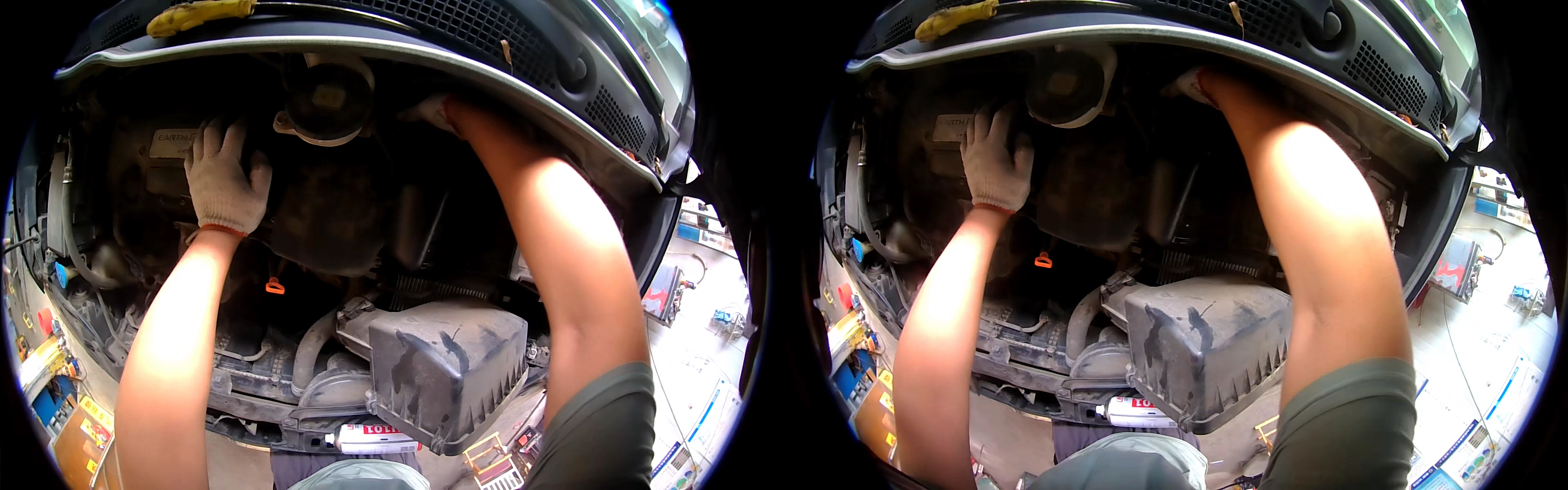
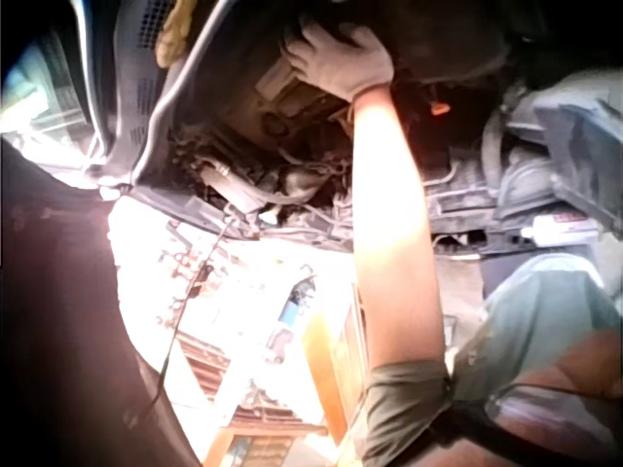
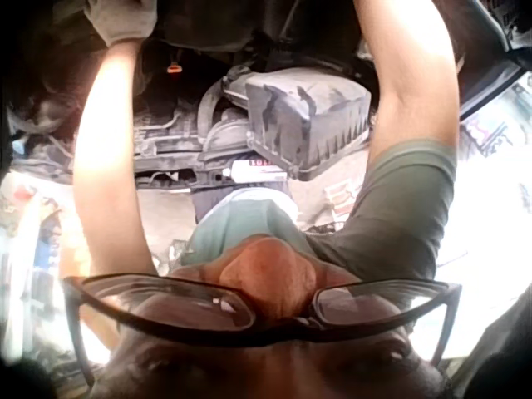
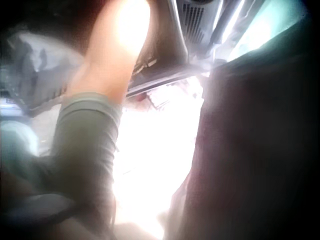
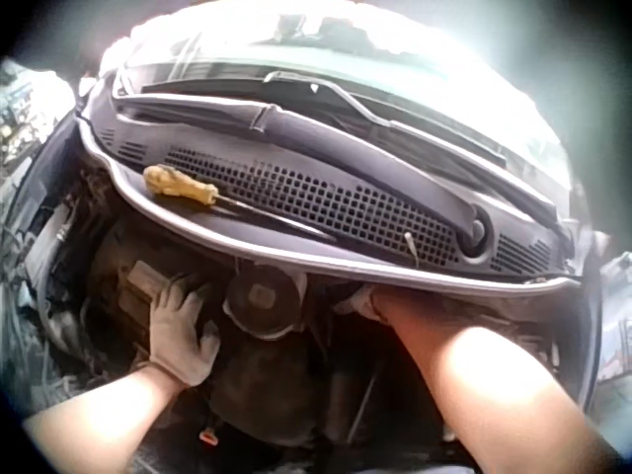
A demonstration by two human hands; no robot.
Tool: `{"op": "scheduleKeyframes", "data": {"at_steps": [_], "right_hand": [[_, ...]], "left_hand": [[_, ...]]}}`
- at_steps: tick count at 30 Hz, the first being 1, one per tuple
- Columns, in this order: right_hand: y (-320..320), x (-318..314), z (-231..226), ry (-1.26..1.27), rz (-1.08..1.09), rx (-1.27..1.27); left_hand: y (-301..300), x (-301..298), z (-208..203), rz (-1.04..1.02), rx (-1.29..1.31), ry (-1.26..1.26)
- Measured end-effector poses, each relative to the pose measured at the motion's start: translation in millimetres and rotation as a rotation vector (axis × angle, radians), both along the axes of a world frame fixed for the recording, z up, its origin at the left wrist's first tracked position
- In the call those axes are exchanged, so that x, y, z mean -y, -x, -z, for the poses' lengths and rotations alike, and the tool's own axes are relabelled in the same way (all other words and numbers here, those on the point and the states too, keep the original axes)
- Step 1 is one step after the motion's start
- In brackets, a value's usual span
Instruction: The person prepares a new air intake hose by attaching a metal clamp and spraying lubricant on the ends. They then install the hose into the engine bay, connecting it to the air filter housing and throttle body, and secure it with a screwdriver.
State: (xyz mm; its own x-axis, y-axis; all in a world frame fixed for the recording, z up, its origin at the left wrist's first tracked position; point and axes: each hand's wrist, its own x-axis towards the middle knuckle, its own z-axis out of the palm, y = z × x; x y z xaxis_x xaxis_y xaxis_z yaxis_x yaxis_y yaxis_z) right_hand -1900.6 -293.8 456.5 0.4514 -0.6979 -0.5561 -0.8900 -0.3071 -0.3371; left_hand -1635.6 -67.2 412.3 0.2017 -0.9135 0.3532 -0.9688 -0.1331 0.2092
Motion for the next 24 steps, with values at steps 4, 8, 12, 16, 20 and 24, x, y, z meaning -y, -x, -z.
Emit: {"op": "scheduleKeyframes", "data": {"at_steps": [4, 8, 12, 16, 20, 24], "right_hand": [[8.6, 14.8, 17.5, -0.018, -0.066, -0.027], [11.4, 19.1, 27.1, -0.023, -0.008, -0.003], [12.3, 21.1, 36.1, -0.024, 0.033, 0.017], [9.8, 18.7, 44.8, -0.012, 0.073, 0.030], [10.6, 21.2, 48.4, -0.058, 0.150, 0.078], [5.3, 26.2, 58.2, -0.034, 0.170, -0.038]], "left_hand": [[2.1, 0.2, -1.1, -0.009, -0.020, -0.007], [2.9, 2.6, -2.7, 0.008, -0.027, 0.001], [1.5, 3.7, -2.9, 0.029, -0.031, 0.015], [1.5, 3.7, -2.0, 0.020, -0.017, 0.020], [1.6, 3.0, -2.1, 0.009, -0.026, 0.002], [1.1, 2.9, -3.3, 0.026, -0.027, 0.010]]}}
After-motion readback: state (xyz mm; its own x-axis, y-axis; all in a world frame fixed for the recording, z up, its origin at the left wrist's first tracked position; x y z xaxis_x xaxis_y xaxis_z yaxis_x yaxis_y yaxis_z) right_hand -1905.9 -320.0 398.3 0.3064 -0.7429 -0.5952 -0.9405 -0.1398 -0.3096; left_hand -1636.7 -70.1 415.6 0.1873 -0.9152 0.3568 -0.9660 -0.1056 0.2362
